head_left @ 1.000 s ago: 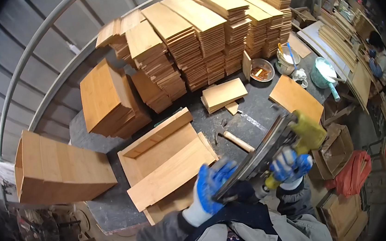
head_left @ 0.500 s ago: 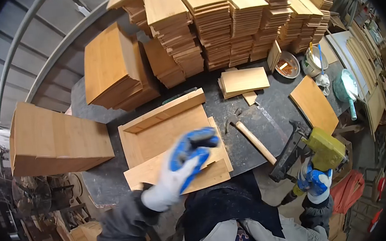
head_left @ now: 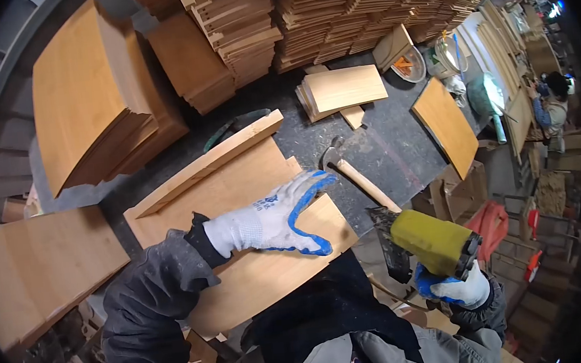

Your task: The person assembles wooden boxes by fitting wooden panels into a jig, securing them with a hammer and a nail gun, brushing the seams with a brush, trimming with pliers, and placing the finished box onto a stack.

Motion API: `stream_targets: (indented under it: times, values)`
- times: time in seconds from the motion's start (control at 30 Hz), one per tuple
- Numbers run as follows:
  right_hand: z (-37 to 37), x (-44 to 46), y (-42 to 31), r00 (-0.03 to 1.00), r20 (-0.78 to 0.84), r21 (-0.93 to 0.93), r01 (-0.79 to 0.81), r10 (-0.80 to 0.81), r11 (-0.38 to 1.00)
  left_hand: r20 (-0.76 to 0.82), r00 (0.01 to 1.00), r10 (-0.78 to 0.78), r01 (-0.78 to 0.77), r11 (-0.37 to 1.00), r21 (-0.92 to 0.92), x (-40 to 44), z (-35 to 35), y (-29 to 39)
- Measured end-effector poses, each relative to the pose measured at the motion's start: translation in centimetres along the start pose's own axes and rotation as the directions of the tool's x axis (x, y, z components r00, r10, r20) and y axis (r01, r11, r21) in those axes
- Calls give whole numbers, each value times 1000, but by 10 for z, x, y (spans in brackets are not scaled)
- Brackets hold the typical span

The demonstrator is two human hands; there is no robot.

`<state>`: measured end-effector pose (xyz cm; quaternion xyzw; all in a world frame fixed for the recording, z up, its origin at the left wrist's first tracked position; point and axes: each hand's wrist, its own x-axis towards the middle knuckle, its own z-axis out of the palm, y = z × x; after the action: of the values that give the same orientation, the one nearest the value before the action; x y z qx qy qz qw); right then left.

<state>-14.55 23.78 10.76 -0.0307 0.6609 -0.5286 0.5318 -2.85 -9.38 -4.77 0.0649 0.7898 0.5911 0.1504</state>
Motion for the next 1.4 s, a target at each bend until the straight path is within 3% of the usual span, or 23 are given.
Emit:
stream_targets:
  times: [0.07,0.17,0.33,0.5,0.63,0.77,0.9,1.13,1.4]
  values:
    - [12,4,-9,996,85,-71,-5,11,997,34,999,12,-10,998,-57,7,-1,-8]
    - [27,8,-18,998,61,-152,-27,36,988,101,995,11,4,988,-151,14,1,-17]
    - [44,18,-23,993,75,-314,-61,89,947,73,997,9,4,984,-178,13,6,-24]
    - [54,20,-24,996,33,-251,-74,85,965,46,999,9,-2,986,-165,14,8,-24]
    - [56,26,-25,995,86,-346,-22,55,938,57,998,-1,12,982,-190,15,7,-23]
    - [61,29,-21,1000,-10,-253,10,-13,967,74,997,12,4,977,-211,17,5,-22]
    - [56,36,-29,994,103,-294,-3,35,956,67,998,14,1,977,-213,16,4,-21]
    - [61,33,-29,994,0,-176,-111,113,978,121,992,-25,49,978,-203,16,4,-25]
    - [56,22,-29,987,-9,-218,-157,159,963,98,993,-66,80,986,-147,12,9,-28]
